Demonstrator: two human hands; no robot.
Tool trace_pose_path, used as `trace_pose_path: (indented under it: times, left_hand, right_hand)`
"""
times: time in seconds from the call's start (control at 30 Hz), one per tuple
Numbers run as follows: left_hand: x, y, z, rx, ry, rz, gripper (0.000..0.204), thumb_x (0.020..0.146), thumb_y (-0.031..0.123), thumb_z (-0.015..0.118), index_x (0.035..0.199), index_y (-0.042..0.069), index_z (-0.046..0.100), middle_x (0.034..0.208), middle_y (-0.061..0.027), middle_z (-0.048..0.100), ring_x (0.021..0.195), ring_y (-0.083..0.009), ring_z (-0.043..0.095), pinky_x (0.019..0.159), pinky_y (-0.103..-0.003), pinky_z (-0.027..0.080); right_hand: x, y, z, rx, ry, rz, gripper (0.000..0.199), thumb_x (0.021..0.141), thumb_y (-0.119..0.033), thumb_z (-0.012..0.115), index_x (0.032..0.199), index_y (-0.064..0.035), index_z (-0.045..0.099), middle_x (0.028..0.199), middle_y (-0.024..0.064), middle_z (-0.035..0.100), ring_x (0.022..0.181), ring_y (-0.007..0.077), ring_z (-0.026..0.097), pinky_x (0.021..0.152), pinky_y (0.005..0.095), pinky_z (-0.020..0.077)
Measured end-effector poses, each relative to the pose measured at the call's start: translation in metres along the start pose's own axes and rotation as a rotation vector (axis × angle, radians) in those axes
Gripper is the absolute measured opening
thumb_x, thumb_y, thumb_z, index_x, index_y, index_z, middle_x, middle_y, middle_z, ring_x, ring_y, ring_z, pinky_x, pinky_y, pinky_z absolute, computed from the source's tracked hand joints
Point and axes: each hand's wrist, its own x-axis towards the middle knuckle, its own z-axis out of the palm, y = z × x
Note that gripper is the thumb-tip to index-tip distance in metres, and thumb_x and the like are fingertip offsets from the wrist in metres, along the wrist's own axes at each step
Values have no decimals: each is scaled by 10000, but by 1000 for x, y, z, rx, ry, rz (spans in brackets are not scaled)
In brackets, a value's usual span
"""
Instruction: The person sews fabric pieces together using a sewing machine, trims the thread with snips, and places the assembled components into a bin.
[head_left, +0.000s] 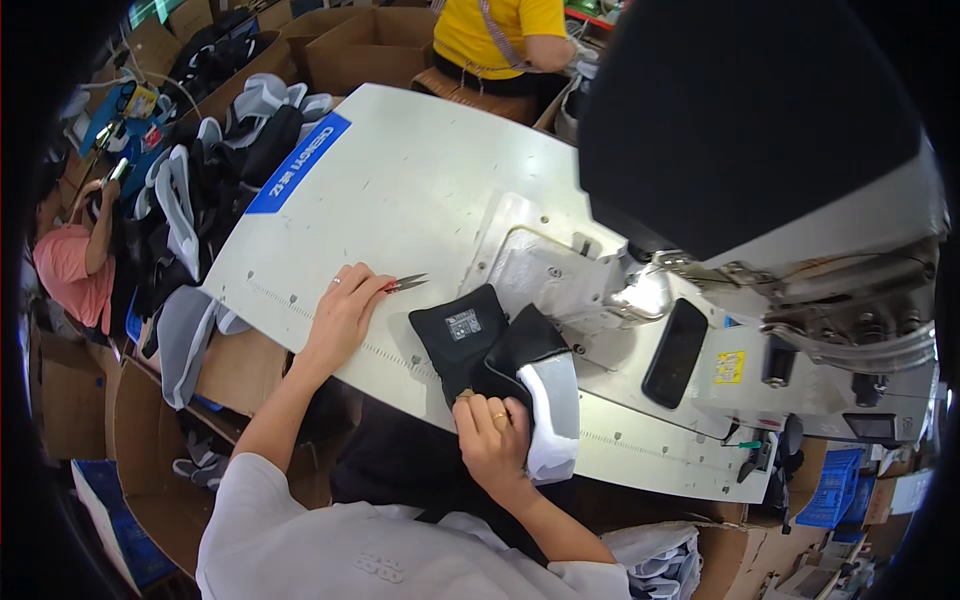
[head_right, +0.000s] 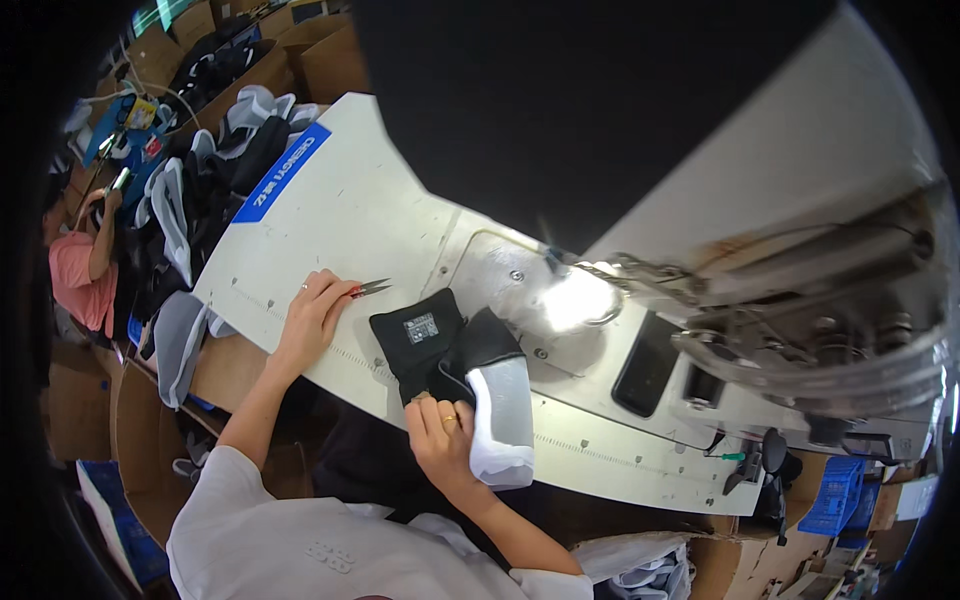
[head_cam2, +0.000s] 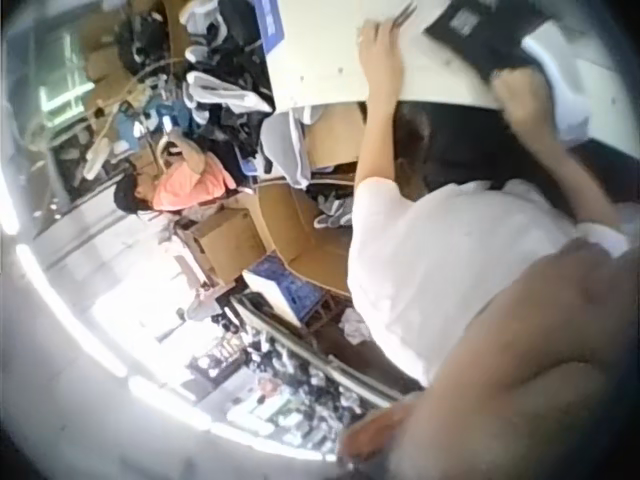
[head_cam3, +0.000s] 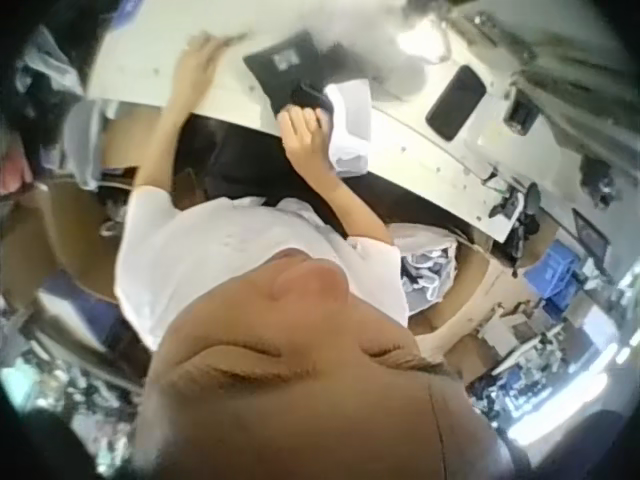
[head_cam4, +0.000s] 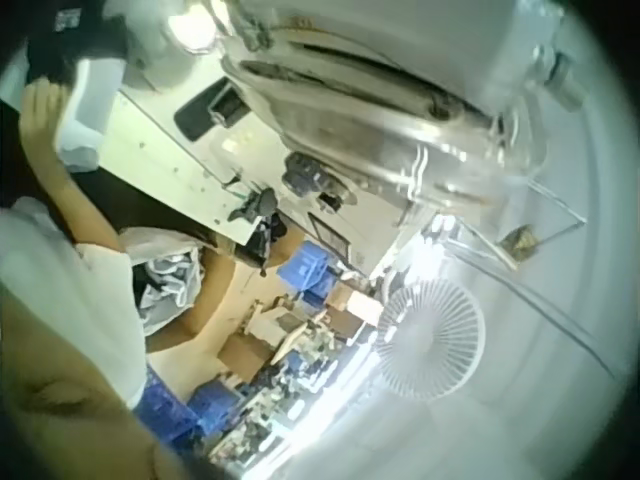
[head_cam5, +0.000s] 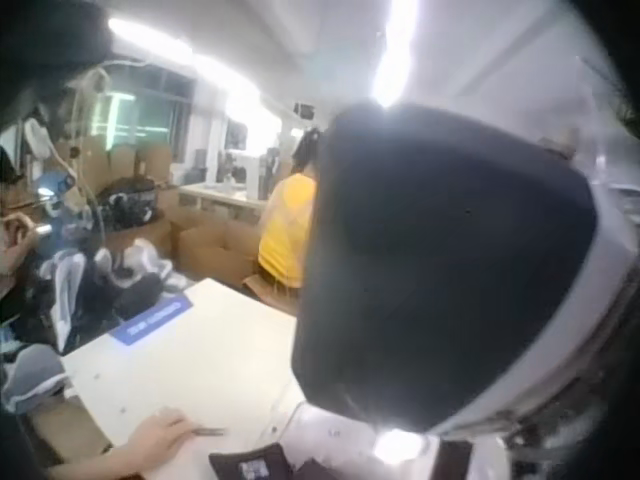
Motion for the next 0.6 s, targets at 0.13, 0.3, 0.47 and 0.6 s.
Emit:
trace_pose_path:
  times: [0.13,0.3,0.47,0.6]
  left_hand:
    - [-26,26,-7,-119,112,-105,238,854,62,605,1091,48,604,875,-116,535,826,-267,554,717,-352,447]
    - [-54,50,-20,-88,55,-43,307,749,142,736,1042,137,647,778,-31,539,607,-199,560,564,-307,442]
    - [-55,65,-14,95,75,137,338,702,207,760,1023,164,661,779,26,551,595,-122,551,533,-260,426]
    - [-54,73,-10,109,109,201,274,701,156,741,966,136,674,777,30,555,584,-116,543,505,-252,415]
  right_hand:
    - [-6,-5,4,23,35,36,63,787,-27,629,811,-55,578,719,49,468,676,195,485,744,340,399]
    - [-12,-4,8,0,-7,39,167,747,-80,662,897,-28,610,754,55,492,718,202,504,799,355,401]
    - [-11,-6,7,-7,15,46,154,756,-80,651,895,-31,607,754,55,488,717,201,503,796,353,402]
    - [-10,-8,8,1,9,55,148,754,-75,652,891,-36,608,753,55,484,718,204,505,798,353,402]
